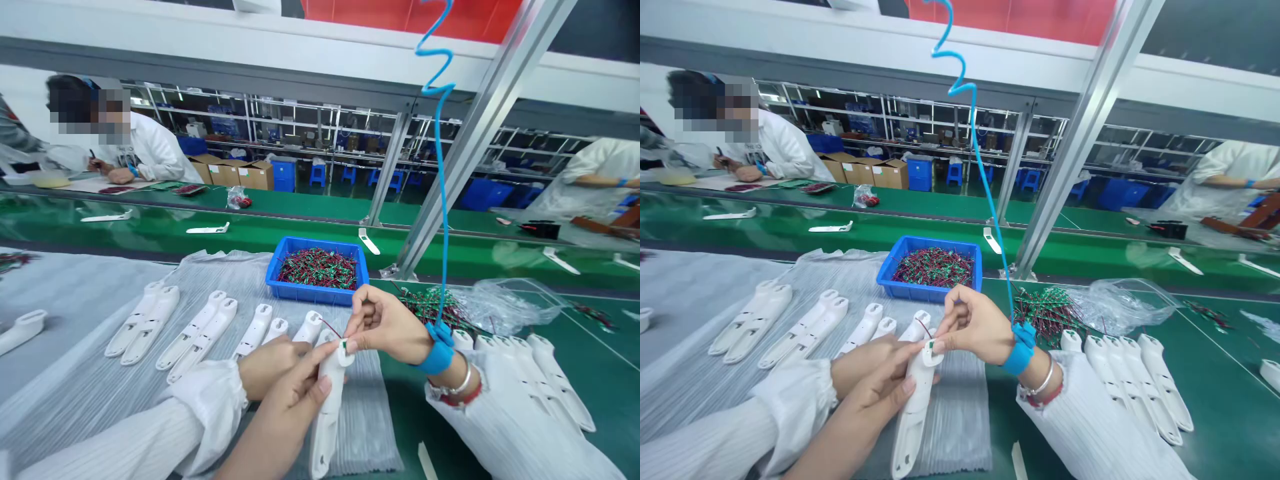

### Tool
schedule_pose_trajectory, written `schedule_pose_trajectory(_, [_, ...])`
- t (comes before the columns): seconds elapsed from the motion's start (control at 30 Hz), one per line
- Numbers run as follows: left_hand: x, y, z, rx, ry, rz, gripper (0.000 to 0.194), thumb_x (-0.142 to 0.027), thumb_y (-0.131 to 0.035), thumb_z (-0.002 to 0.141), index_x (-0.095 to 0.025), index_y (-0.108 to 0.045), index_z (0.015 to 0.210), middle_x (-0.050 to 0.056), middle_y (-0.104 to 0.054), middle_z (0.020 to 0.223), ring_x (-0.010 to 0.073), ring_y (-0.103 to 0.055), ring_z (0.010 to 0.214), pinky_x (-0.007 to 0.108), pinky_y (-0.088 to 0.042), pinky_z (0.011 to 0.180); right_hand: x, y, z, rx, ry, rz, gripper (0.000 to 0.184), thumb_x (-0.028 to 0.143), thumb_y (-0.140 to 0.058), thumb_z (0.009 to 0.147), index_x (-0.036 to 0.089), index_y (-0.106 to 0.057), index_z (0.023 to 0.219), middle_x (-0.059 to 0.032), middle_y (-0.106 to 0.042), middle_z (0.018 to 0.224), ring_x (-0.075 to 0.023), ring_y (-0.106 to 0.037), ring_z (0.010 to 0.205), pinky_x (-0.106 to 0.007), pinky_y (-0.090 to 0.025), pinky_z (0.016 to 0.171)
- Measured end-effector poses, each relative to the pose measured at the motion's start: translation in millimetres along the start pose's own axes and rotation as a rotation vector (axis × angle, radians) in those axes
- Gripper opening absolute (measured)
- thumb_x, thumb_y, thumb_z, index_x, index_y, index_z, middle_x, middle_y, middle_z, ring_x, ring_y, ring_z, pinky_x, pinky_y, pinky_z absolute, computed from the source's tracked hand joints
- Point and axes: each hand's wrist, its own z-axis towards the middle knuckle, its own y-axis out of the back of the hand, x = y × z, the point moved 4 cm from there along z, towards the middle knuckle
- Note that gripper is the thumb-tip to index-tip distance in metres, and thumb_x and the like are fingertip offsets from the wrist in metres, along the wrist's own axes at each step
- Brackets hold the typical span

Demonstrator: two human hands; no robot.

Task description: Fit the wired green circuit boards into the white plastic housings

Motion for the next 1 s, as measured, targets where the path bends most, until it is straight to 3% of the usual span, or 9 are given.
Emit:
schedule_pose_trajectory(0.1, [6.8, -15.1, -11.1, -0.069, 0.004, -0.044, 0.042, -0.038, -0.055, 0.082, -0.033, -0.051, 0.123, 0.005, -0.066, 0.107, 0.0253, -0.061, 0.098, 0.039, -0.048, 0.081, -2.9, -0.2, -0.4, 0.003, -0.044, 0.076, 0.054, 0.012, -0.084, 0.045, 0.018, -0.037, 0.071, 0.0005, -0.068, 0.063, -0.0107, -0.064, 0.054, -0.02, -0.051, 0.051])
schedule_pose_trajectory(0.27, [14.7, -28.4, -17.5, -0.082, 0.052, -0.24, 0.04, -0.035, -0.062, 0.078, -0.032, -0.056, 0.117, 0.004, -0.066, 0.101, 0.0255, -0.065, 0.093, 0.037, -0.049, 0.076, -5.9, 1.7, -4.1, -0.013, -0.061, 0.083, 0.054, 0.011, -0.084, 0.045, 0.018, -0.034, 0.064, -0.0006, -0.068, 0.061, -0.0118, -0.065, 0.055, -0.02, -0.05, 0.05])
schedule_pose_trajectory(0.4, [10.7, -27.5, -15.0, -0.074, 0.071, -0.274, 0.044, -0.038, -0.064, 0.076, -0.032, -0.055, 0.118, 0.004, -0.068, 0.095, 0.0274, -0.065, 0.093, 0.034, -0.05, 0.067, -6.8, 4.4, -8.8, -0.059, -0.058, 0.082, 0.049, 0.01, -0.083, 0.048, 0.017, -0.036, 0.063, -0.0011, -0.069, 0.061, -0.0117, -0.065, 0.056, -0.02, -0.05, 0.052])
schedule_pose_trajectory(0.53, [9.3, -28.8, -16.4, -0.05, 0.099, -0.251, 0.041, -0.037, -0.063, 0.076, -0.035, -0.056, 0.117, 0.001, -0.067, 0.087, 0.0268, -0.067, 0.09, 0.032, -0.05, 0.064, -7.3, 1.6, -13.5, -0.022, -0.069, 0.128, 0.05, 0.01, -0.081, 0.051, 0.017, -0.034, 0.064, -0.0019, -0.069, 0.063, -0.01, -0.064, 0.056, -0.019, -0.049, 0.052])
schedule_pose_trajectory(0.67, [6.1, -29.3, -16.6, -0.022, 0.079, -0.169, 0.038, -0.038, -0.062, 0.077, -0.036, -0.058, 0.115, 0.0, -0.069, 0.098, 0.0249, -0.065, 0.094, 0.035, -0.047, 0.078, -10.0, 1.5, -17.0, -0.006, -0.061, 0.153, 0.052, 0.009, -0.081, 0.05, 0.018, -0.033, 0.065, 0.0001, -0.068, 0.064, -0.0089, -0.063, 0.056, -0.018, -0.048, 0.052])
schedule_pose_trajectory(0.87, [-3.6, -31.9, -15.8, -0.018, 0.014, -0.006, 0.034, -0.04, -0.058, 0.079, -0.034, -0.06, 0.113, 0.002, -0.066, 0.113, 0.0252, -0.06, 0.101, 0.043, -0.038, 0.095, -13.9, -0.9, -27.7, 0.087, -0.052, 0.187, 0.036, 0.013, -0.074, 0.066, 0.018, -0.041, 0.08, 0.0008, -0.066, 0.081, -0.0071, -0.063, 0.075, -0.02, -0.049, 0.066])
schedule_pose_trajectory(1.0, [3.6, -42.0, -12.7, 0.005, -0.001, -0.038, 0.033, -0.039, -0.057, 0.08, -0.036, -0.059, 0.113, 0.001, -0.064, 0.114, 0.0245, -0.061, 0.101, 0.044, -0.041, 0.093, -11.6, -3.3, -41.2, -0.081, 0.12, 0.223, 0.042, 0.013, -0.074, 0.067, 0.021, -0.035, 0.08, 0.0012, -0.069, 0.073, -0.0106, -0.064, 0.077, -0.024, -0.05, 0.068])
